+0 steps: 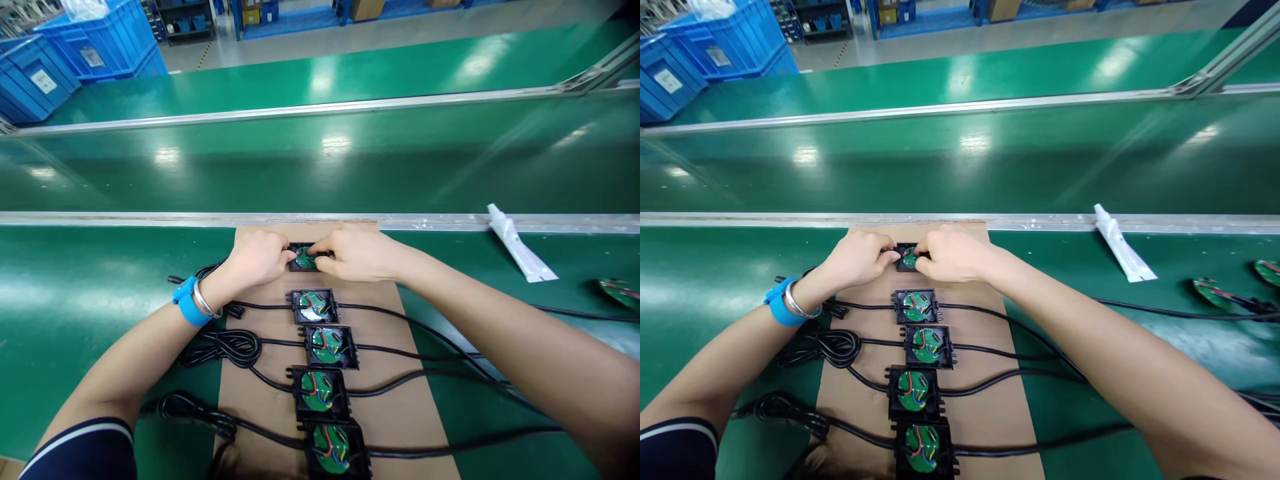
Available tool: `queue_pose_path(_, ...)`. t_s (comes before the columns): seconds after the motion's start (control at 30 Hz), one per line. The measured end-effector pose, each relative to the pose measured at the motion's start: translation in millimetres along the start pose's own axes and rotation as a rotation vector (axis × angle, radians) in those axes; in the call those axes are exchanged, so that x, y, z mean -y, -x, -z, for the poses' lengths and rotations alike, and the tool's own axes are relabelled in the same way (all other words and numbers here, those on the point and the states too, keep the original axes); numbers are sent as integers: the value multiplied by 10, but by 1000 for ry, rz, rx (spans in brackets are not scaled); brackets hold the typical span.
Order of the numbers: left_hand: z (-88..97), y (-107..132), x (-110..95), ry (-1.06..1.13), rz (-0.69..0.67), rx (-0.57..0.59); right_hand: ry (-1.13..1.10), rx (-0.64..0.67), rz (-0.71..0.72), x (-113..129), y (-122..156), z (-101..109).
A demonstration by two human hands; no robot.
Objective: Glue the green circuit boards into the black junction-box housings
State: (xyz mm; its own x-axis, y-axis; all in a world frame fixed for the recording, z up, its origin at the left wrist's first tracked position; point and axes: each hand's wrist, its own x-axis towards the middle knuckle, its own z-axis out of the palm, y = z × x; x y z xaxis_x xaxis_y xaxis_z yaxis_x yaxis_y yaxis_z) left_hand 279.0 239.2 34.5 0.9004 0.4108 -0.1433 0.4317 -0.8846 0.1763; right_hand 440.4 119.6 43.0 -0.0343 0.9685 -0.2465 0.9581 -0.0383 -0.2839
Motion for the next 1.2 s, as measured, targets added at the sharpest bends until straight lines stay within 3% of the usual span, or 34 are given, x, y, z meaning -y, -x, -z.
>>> queue_pose_path(0.27,-10,3,190,378,-27,32,106,1,-23,46,2,-73)
queue_pose_path(0.47,30,-32,221,579,174,203,0,23,-57,25,36,-201)
queue_pose_path(0.6,78,-49,244,530,138,323,-59,-2,-74,53,91,-260)
queue_pose_path(0.7,146,-64,272,415,46,460,-108,1,-94,80,131,-282)
queue_pose_path(0.8,203,-70,262,405,46,598,-125,-5,-94,99,156,-286)
queue_pose_path(0.97,151,-29,143,516,90,498,-139,-17,-83,127,167,-284)
queue_pose_path(1.2,85,52,31,367,96,436,-145,-42,-63,127,165,-296)
